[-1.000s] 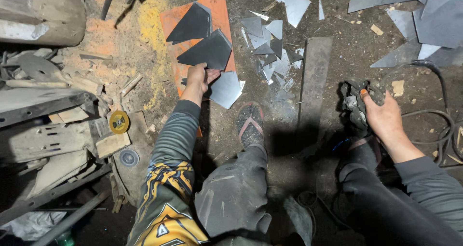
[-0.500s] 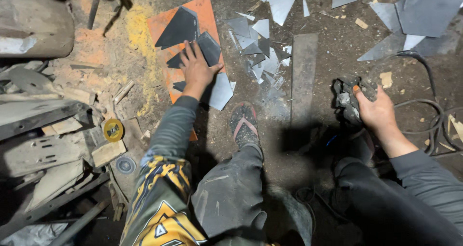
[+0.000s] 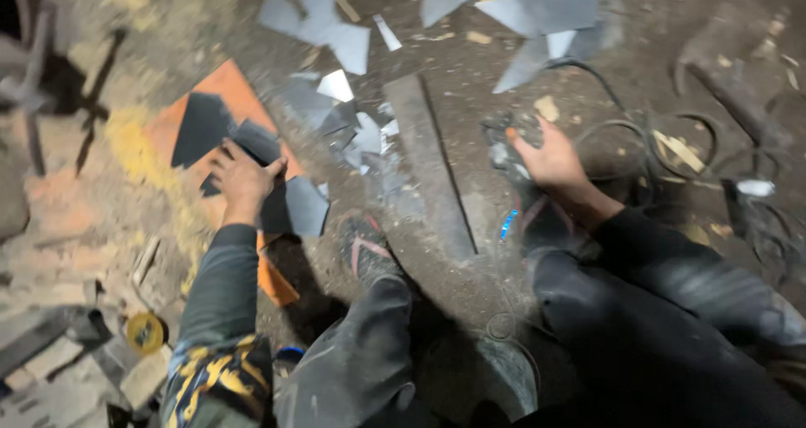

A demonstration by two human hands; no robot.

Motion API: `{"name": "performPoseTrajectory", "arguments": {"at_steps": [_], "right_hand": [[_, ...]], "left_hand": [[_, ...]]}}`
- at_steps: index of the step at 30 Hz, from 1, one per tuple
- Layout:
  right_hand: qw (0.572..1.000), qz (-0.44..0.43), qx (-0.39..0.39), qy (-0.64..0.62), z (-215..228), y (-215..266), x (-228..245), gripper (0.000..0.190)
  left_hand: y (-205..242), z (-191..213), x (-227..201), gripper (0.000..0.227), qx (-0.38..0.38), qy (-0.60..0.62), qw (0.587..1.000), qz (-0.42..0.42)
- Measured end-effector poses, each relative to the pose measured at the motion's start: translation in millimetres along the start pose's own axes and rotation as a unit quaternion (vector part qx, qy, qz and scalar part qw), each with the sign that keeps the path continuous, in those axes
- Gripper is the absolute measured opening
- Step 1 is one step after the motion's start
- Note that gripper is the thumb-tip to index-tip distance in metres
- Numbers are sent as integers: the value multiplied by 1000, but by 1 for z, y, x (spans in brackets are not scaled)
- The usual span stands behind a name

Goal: The person sits on the floor and repeatedly wipes triangular metal pieces with a dark cloth, then places them on an orange board. The person handles the pieces one at a time, wiping both sides before stacking them.

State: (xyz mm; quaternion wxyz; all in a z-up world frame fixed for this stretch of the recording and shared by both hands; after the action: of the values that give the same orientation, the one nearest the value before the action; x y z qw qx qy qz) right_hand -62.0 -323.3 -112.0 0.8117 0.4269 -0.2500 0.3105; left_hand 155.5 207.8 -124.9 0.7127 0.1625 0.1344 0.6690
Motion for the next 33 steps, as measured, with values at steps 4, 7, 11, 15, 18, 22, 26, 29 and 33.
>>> {"name": "performPoseTrajectory", "arguments": {"at_steps": [4, 7, 11, 15, 18, 22, 26, 29, 33], "right_hand": [[978, -84, 50, -183, 13, 1, 13, 42], [954, -119, 61, -269, 27, -2, 21, 38], [900, -152, 101, -395, 31, -4, 17, 34], [867, -176, 88, -458, 39, -7, 3, 32], [850, -188, 74, -487, 49, -12, -6, 30], [834, -208, 78, -505, 60, -9, -12, 29], [827, -212, 74, -516, 67, -8, -16, 29], [822, -225, 85, -517, 70, -12, -22, 28], [769, -181, 39, -612, 82, -24, -23, 32]], "left_hand": [[-10, 37, -84, 96, -203, -27, 949, -238], [-45, 52, -184, 56, -233, 25, 873, -428], [-90, 0, -356, 42, -67, 160, 909, -378], [-109, -75, -484, 32, 104, 532, 832, -120], [-116, -103, -534, 29, 51, 578, 814, 15], [-115, -117, -538, 30, 19, 624, 779, 47], [-115, -119, -546, 36, 37, 671, 739, 45], [-111, -104, -544, 47, -8, 650, 758, -56], [-72, -58, -501, 39, 115, 738, 661, -74]]}}
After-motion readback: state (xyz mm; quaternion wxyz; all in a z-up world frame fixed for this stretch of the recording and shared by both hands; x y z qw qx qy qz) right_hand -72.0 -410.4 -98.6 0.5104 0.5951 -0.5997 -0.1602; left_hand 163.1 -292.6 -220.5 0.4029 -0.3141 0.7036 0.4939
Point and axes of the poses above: each hand's wrist, its own y-axis away from the middle knuckle, its own z-axis out of the back of the hand, x = y × z, the point moved 2 cm from there along -y, towards the middle knuckle, and after that the axes turned 14 degrees about -z, right-handed, at the moved point
